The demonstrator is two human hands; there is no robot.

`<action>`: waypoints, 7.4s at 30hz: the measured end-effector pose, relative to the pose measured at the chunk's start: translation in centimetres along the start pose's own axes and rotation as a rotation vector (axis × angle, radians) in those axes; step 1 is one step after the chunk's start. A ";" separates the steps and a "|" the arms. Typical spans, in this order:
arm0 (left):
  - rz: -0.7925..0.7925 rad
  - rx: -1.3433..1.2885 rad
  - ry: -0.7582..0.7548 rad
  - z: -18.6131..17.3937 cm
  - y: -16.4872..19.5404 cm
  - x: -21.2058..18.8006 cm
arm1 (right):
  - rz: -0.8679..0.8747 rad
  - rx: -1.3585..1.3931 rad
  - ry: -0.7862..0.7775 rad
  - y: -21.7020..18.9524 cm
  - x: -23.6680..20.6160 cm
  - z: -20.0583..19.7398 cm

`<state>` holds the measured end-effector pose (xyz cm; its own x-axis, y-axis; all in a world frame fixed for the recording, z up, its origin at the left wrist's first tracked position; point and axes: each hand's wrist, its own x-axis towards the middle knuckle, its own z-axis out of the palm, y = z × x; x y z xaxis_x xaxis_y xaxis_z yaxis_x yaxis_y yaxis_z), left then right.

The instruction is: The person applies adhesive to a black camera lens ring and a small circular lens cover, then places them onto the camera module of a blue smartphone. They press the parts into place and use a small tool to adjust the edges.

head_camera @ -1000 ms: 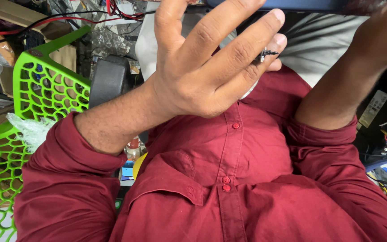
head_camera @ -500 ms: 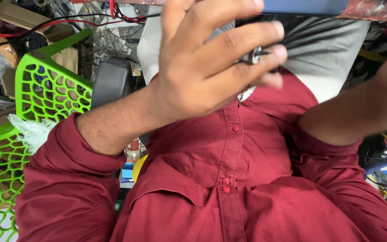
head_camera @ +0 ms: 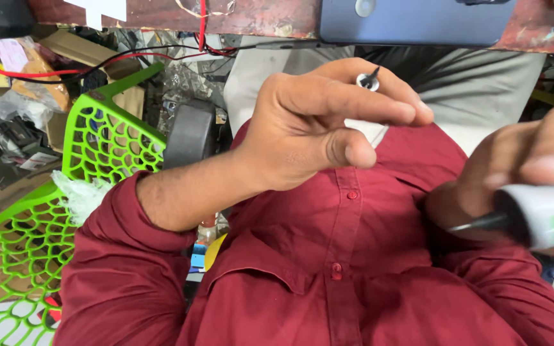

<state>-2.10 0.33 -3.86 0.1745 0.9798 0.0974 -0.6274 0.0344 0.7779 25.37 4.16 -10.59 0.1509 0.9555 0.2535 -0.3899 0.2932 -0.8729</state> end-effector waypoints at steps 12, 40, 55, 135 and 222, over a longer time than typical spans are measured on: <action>0.529 1.160 -0.220 0.7 1.6 1.9 | 0.255 0.215 -0.074 -2.3 2.0 1.0; 0.482 1.019 -0.297 1.1 1.3 2.0 | 0.542 0.403 -0.249 -2.2 3.0 4.2; 0.435 1.068 -0.278 1.2 1.4 1.9 | 0.347 0.174 -0.303 -2.2 2.9 5.0; 0.484 1.295 0.023 1.4 3.5 1.2 | 0.052 -0.499 -1.041 -2.5 8.9 8.7; 0.450 1.374 -0.105 0.8 3.5 2.1 | 0.504 -0.635 -0.982 -4.6 8.3 9.1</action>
<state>-3.31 2.36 -0.42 0.2543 0.8359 0.4864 0.5558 -0.5379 0.6339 20.19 11.07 -0.65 -0.7257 0.6583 -0.1998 0.3346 0.0840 -0.9386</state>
